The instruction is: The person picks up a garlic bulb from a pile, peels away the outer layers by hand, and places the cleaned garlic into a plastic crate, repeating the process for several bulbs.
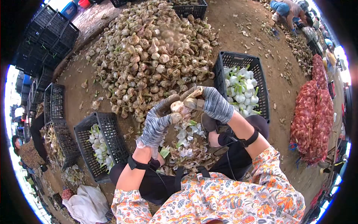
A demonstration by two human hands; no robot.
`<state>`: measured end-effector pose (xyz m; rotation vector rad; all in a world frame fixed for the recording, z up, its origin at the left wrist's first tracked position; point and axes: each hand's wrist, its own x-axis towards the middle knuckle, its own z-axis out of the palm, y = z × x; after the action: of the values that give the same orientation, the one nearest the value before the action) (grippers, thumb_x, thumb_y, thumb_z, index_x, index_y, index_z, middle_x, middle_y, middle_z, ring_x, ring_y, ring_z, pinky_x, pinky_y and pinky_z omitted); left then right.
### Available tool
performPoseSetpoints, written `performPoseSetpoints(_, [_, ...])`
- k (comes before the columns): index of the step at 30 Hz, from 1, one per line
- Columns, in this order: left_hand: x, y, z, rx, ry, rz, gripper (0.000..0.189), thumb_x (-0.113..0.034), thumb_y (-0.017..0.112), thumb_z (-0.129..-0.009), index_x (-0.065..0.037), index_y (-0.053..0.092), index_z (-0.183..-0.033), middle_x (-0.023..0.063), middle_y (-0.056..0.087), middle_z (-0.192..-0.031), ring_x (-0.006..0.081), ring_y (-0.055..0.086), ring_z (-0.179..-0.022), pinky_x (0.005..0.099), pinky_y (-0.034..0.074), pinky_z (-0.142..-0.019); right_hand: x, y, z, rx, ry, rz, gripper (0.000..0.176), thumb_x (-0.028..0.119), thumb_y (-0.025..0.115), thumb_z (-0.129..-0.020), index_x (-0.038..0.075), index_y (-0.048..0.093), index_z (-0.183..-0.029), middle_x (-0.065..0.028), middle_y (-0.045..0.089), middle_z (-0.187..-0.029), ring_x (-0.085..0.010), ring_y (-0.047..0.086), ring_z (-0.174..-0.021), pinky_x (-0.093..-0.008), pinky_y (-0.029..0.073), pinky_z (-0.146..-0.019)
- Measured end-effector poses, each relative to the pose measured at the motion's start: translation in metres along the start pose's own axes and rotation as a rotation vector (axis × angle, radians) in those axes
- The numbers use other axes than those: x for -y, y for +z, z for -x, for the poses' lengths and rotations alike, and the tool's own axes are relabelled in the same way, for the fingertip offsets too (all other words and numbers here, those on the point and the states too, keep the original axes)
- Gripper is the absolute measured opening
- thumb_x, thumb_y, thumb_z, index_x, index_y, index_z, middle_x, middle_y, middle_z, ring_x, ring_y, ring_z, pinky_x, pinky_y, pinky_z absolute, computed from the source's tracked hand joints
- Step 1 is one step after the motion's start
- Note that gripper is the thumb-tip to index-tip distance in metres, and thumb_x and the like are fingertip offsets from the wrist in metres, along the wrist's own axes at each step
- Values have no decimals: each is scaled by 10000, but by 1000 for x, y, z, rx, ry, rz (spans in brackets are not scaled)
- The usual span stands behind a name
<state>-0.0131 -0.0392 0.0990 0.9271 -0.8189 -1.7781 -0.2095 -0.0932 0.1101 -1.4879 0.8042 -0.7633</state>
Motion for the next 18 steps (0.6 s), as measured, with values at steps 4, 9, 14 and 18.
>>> performPoseSetpoints(4, [-4,9,1,-18,-63,138,626,-159,741,-644,-5,479,-1192,99,547,-1127,185,538,-1009,302,430,-884,4,-1,0,11,25,-53,188,129,640,-773,-3,626,-907,-66,638,-850,-98,564,-777,-247,464,-728])
performPoseSetpoints(9, [-2,6,-1,6,-94,295,599,-143,714,-673,6,465,-1197,99,562,-1078,161,581,-916,235,491,-786,4,-6,3,56,-3,-84,223,133,639,-774,11,623,-960,-54,636,-885,-90,557,-792,-252,462,-731])
performPoseSetpoints(14, [-9,17,0,-10,-10,264,585,-169,705,-702,10,457,-1201,95,549,-1079,161,547,-965,256,453,-841,3,-4,4,-3,68,-193,245,162,630,-791,13,615,-985,-51,631,-887,-98,567,-792,-250,473,-717])
performPoseSetpoints(18, [-10,26,1,-120,298,-331,514,-264,630,-788,21,465,-1182,88,516,-1146,159,494,-1036,280,384,-900,-3,14,-1,-89,123,-305,244,211,617,-803,21,620,-956,-63,635,-863,-71,570,-755,-238,480,-676])
